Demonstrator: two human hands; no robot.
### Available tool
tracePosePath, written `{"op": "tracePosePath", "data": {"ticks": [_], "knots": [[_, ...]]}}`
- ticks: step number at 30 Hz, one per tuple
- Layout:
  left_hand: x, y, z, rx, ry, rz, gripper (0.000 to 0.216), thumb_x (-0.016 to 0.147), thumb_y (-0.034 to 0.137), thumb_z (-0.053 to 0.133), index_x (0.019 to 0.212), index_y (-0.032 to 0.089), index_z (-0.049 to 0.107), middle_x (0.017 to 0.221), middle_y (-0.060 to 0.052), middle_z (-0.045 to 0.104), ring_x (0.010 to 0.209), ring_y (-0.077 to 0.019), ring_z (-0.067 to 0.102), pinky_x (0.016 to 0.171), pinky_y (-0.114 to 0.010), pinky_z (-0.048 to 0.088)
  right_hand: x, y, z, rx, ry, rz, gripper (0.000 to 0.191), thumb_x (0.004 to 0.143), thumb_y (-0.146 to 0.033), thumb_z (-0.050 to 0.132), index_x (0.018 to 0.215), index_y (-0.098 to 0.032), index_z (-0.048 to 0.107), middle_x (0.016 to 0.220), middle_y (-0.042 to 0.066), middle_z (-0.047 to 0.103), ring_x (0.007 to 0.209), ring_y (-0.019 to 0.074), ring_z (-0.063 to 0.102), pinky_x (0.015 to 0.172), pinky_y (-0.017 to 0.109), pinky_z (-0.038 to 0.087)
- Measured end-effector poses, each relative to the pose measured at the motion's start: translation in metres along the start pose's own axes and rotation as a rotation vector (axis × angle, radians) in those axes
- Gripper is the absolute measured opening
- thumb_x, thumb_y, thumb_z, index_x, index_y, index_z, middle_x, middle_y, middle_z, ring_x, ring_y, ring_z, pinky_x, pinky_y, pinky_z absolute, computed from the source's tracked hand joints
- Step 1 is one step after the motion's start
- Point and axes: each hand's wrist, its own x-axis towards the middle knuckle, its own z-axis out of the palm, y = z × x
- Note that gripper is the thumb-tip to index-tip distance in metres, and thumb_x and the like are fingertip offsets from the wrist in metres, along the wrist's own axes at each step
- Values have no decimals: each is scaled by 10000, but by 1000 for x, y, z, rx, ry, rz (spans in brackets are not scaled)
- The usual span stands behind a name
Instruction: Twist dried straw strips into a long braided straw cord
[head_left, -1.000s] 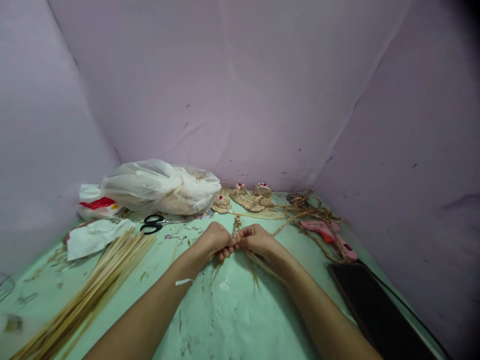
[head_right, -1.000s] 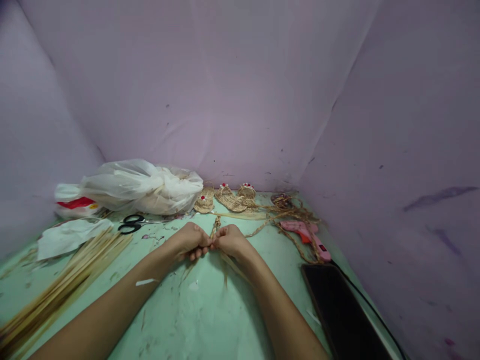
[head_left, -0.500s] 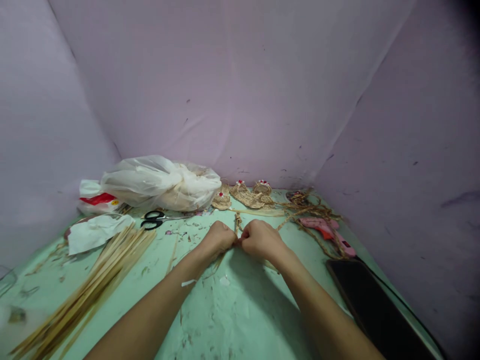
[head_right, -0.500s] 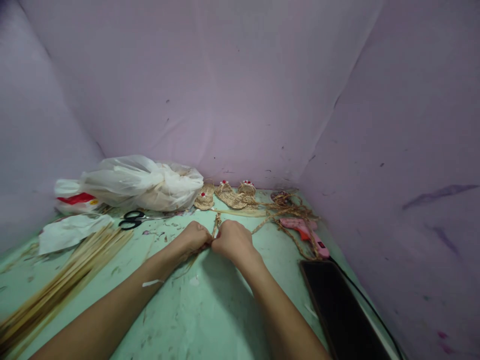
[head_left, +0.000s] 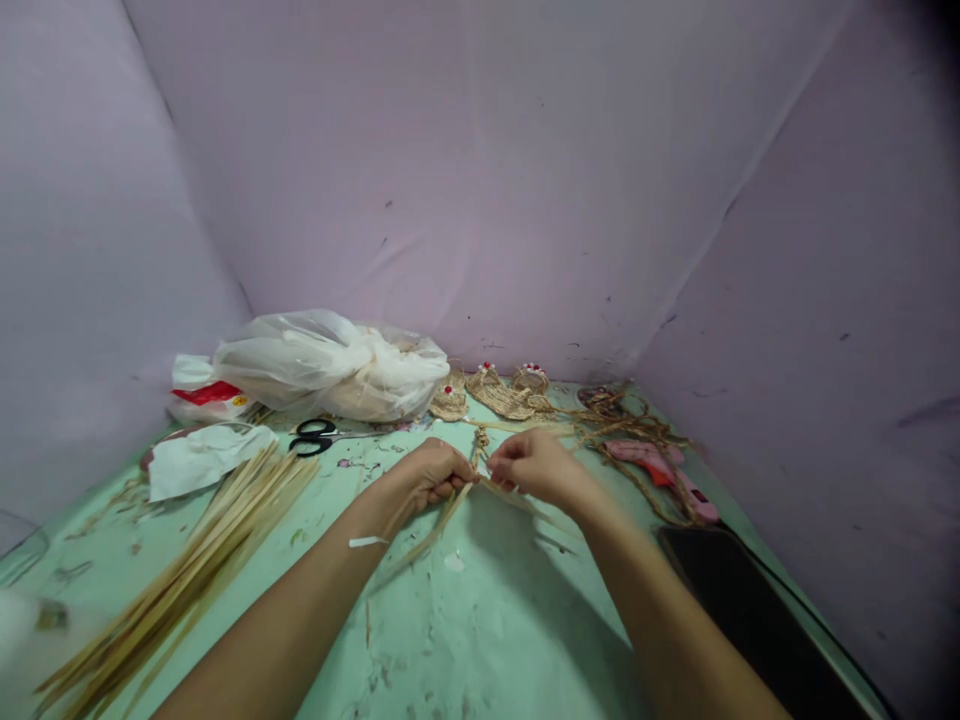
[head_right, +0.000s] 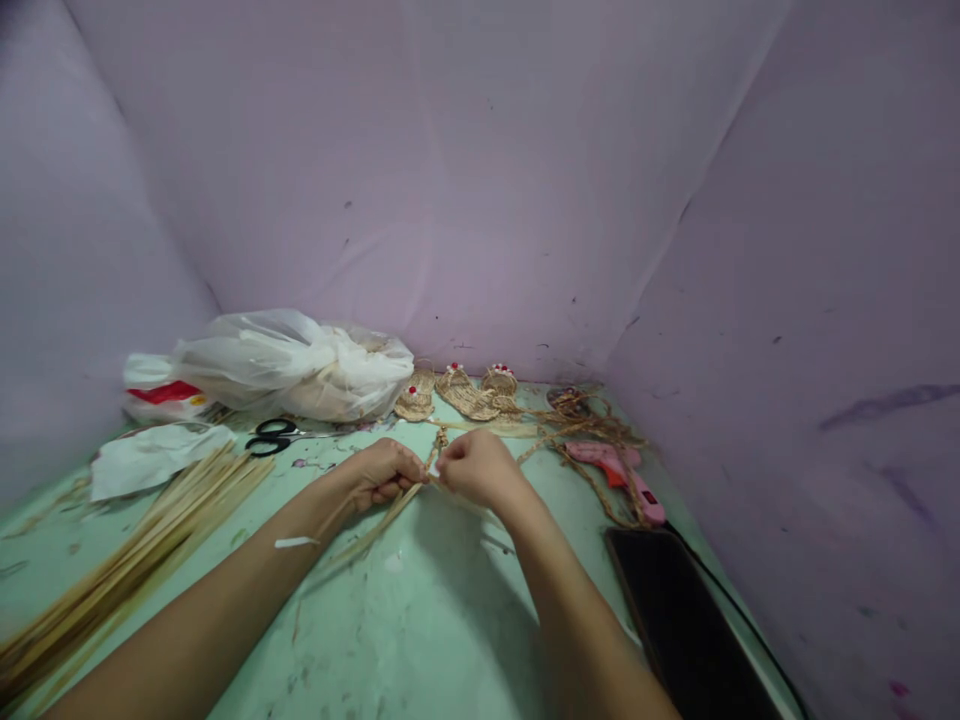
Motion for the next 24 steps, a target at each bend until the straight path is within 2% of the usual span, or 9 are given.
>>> {"op": "tracePosePath", "data": {"ticks": [2, 3, 7, 9, 11, 14, 17, 21, 24], "knots": [[1, 0, -3, -15, -42, -14, 127, 514, 183, 569, 495, 134, 453, 360, 73, 340, 277, -12, 201, 313, -179, 71, 3, 1, -6, 150, 137, 79, 44, 607, -140, 570, 611, -129, 613, 574, 33, 602, 515, 107, 527, 432, 176, 361], [2, 0, -4, -18, -55, -16, 132, 515, 189, 569, 497, 135, 450, 362, 74, 337, 277, -12, 199, 313, -180, 68, 3, 0, -6, 233, 144, 124, 42, 615, -134, 568, 638, -129, 602, 599, 36, 610, 520, 106, 533, 439, 178, 383], [3, -1, -4, -8, -59, -4, 87, 518, 183, 535, 505, 134, 463, 368, 67, 349, 285, -14, 202, 319, -176, 79, -3, -8, 9, 478, -103, 200, 30, 640, -121, 535, 624, -120, 561, 550, 29, 589, 476, 97, 530, 437, 192, 433], [1, 0, -2, 19, -37, 1, 45, 516, 168, 514, 516, 132, 487, 365, 64, 354, 287, -21, 207, 322, -178, 95, -2, -8, 18, 475, -144, 190, 65, 626, -113, 530, 563, -115, 546, 478, 9, 550, 409, 73, 480, 401, 176, 408], [-2, 2, 2, 101, 12, 9, 18, 514, 144, 499, 506, 129, 503, 355, 53, 373, 289, -34, 231, 326, -185, 132, 2, -4, 24, 407, -92, 184, 85, 589, -90, 534, 508, -116, 529, 413, -19, 498, 347, 46, 399, 353, 158, 350], [-7, 6, 4, 324, 100, 26, 60, 515, 119, 501, 461, 119, 527, 329, 30, 390, 304, -55, 278, 351, -202, 199, 9, 5, 27, 309, -28, 180, 108, 543, -71, 538, 460, -127, 500, 350, -45, 434, 317, 38, 346, 323, 157, 292], [-11, 11, 2, 533, 180, 82, 90, 531, 147, 537, 451, 116, 564, 352, 9, 433, 358, -78, 355, 400, -209, 260, 11, 10, 27, 343, -65, 174, 120, 545, -93, 535, 442, -131, 486, 326, -55, 399, 294, 35, 321, 311, 161, 257], [-23, 14, 11, 758, 292, 107, 75, 535, 202, 585, 509, 134, 604, 451, -34, 526, 512, -152, 509, 484, -222, 333, 10, 10, 29, 450, -105, 183, 99, 552, -92, 489, 459, -124, 505, 314, -56, 378, 272, 26, 263, 295, 164, 176], [-35, 11, 30, 836, 338, 164, 135, 565, 192, 584, 680, 153, 642, 626, -80, 600, 729, -213, 578, 599, -236, 381, 12, 13, 32, 541, -96, 227, 101, 523, -63, 449, 449, -130, 468, 307, -57, 350, 274, 24, 237, 300, 163, 136]]}}
